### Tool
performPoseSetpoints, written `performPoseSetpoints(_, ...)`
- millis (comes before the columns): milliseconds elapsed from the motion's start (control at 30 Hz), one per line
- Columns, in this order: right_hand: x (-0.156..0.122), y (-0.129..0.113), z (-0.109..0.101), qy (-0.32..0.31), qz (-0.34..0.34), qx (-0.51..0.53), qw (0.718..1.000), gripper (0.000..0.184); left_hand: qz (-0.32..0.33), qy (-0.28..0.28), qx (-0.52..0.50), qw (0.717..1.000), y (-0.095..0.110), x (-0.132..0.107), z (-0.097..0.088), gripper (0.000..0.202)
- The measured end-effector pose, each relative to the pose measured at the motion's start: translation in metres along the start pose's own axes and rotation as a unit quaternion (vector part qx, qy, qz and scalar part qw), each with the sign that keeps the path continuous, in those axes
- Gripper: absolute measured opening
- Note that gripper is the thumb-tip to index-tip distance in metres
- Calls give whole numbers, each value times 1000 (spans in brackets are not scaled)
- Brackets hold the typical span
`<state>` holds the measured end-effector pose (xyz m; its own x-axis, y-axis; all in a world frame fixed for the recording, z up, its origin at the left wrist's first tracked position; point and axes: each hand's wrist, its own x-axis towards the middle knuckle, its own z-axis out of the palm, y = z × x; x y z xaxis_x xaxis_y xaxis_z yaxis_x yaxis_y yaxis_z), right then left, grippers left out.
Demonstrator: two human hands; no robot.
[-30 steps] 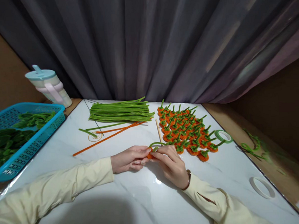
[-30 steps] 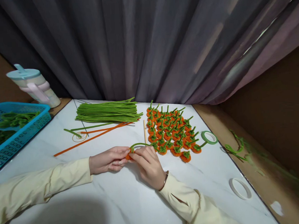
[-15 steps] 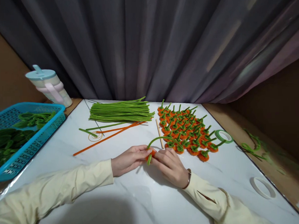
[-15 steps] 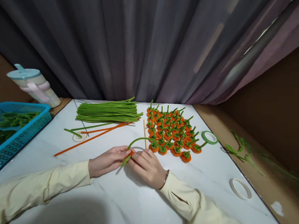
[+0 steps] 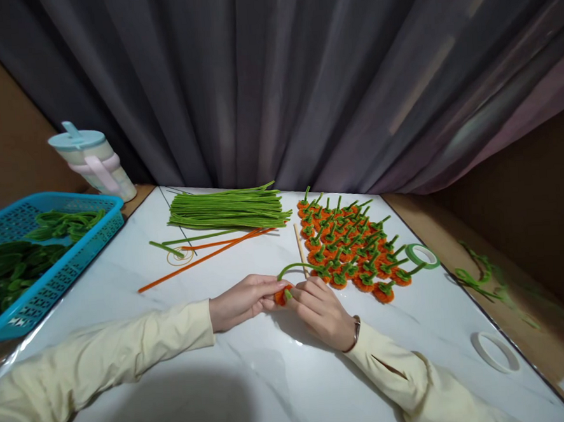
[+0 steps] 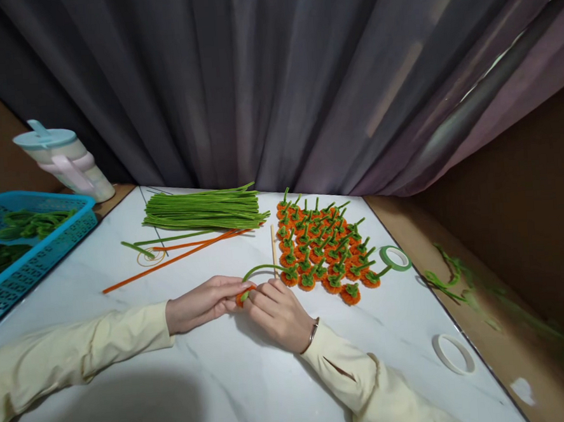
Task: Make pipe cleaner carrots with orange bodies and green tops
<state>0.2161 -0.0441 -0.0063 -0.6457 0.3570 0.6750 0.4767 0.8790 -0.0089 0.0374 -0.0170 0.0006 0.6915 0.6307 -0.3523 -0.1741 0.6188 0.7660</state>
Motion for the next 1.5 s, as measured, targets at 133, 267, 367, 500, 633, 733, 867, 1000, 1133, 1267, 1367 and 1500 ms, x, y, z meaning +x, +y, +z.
performPoseSetpoints(133, -2, 2, 1, 0, 34, 34, 999, 24, 12, -12, -25, 1000, 0, 1, -1, 17)
performPoseSetpoints(267, -3, 3, 1, -1, 22, 33, 999, 22, 7, -26, -38, 999, 0, 1, -3, 16)
performPoseSetpoints(367, -2, 4, 0, 6, 10, 32, 999, 22, -5, -33, -48, 998, 0, 1, -4, 16)
performPoseSetpoints(500, -3, 6, 1, 3, 2, 42, 999, 20, -1, -39, -47, 998, 0, 1, -4, 17)
performPoseSetpoints(633, -7, 8, 6, 1, 53, 81, 995, 21, 21, -32, -61, 997, -1, 1, -2, 16)
performPoseSetpoints(733, -9, 7, 10, 34, 153, 138, 978, 14, 51, -20, -67, 996, -1, 1, 0, 17)
performPoseSetpoints(867, -7, 5, 11, 37, 214, 148, 965, 11, 86, 21, -40, 995, -3, -1, 1, 19)
performPoseSetpoints(1000, -7, 3, 12, -5, 195, 98, 976, 4, 114, 34, -13, 993, -6, -2, 3, 21)
performPoseSetpoints(1133, -9, 0, 13, -20, 146, 7, 989, 12, 129, 54, -1, 990, -11, 0, 4, 24)
performPoseSetpoints(1267, -8, -3, 12, -27, 73, -70, 995, 19, 115, 64, 31, 991, -12, 0, 5, 28)
performPoseSetpoints(1367, -7, -2, 11, -20, 87, -44, 995, 16, 111, 42, 46, 992, -9, 1, 4, 29)
performPoseSetpoints(1500, -6, 3, 6, 36, 157, 33, 986, 18, 122, 14, 140, 983, -4, 2, -2, 33)
